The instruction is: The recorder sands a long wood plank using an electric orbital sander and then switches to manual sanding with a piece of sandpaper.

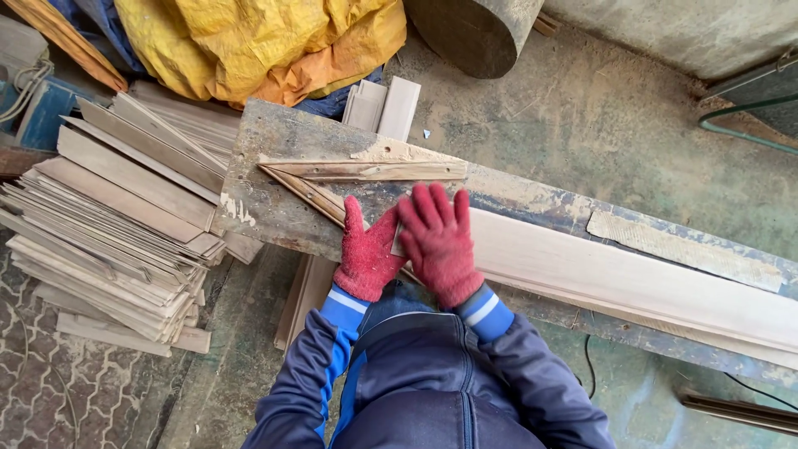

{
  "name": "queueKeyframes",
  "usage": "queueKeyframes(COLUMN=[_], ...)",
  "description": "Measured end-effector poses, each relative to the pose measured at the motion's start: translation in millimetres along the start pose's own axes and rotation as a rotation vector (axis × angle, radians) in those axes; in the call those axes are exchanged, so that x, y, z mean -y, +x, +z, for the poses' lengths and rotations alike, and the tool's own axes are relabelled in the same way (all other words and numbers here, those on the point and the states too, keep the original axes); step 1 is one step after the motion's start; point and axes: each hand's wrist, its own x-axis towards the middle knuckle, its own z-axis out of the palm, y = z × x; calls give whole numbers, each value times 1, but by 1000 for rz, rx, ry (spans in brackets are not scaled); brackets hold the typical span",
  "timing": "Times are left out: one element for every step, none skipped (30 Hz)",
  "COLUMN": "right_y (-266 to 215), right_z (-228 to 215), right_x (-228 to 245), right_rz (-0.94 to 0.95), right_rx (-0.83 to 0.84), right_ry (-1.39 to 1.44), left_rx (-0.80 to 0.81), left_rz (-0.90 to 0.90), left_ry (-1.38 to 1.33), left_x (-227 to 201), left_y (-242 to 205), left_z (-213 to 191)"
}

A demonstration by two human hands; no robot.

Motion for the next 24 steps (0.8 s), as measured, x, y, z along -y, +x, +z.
queueKeyframes(right_y=[-5, -10, -8, -7, -7, -5, -2, 2, -7, -16, -26, -31, -40, -48, -77, -107, -135, -162, -186, -210, -191, -172, -152, -114], right_z=[-6, -11, -3, 5, 14, 9, 4, -2, -6, -10, -15, -16, -16, -16, -15, -15, -12, -13, -16, -19, -19, -19, -18, -23], right_x=[8, 17, 10, 2, -3, -5, -9, -13, -9, -6, -4, -27, -47, -67, -102, -135, -167, -179, -197, -214, -203, -192, -181, -151], right_rz=[-19, -38, -43, -60, -68, -63, 33, 128, 137, 90, 47, 61, 163, 265, 275, 424, 574, 584, 768, 950, 947, 773, 594, 596], right_rx=[37, 73, 75, 54, 32, 33, 38, 44, 39, 89, 142, 140, 190, 241, 244, 244, 240, 241, 240, 237, 241, 327, 400, 397], right_ry=[40, 79, 79, 42, 6, 8, -2, -11, -21, 15, 48, 36, -75, -186, -186, -262, -335, -333, -257, -176, -175, -389, -594, -591], left_rx=[-29, -58, -57, -37, -23, -28, -29, -30, -25, -54, -81, -76, -243, -408, -410, -490, -568, -569, -587, -604, -608, -611, -610, -610], left_rz=[0, 1, 5, 11, 11, 8, 27, 47, 34, 46, 54, 36, 157, 278, 269, 279, 292, 285, 273, 262, 263, 228, 194, 197], left_ry=[66, 133, 129, 91, 58, 59, 79, 99, 103, 195, 286, 289, 460, 632, 636, 753, 874, 882, 937, 992, 988, 981, 980, 984], left_x=[-1, -2, 1, 3, 5, 7, 7, 8, 6, 3, 3, -5, -12, -20, -6, 8, 19, 18, 20, 21, 18, 16, 11, 12], left_y=[-1, -2, -7, -12, -17, -14, -9, -3, -3, -3, -1, 8, 14, 20, 13, 6, 0, -1, -1, -2, -1, 1, 3, 4], left_z=[-2, -4, 8, 20, 31, 29, 29, 29, 20, 12, 4, -27, -63, -99, -65, -31, 3, 4, 7, 9, 2, -6, -11, -17])
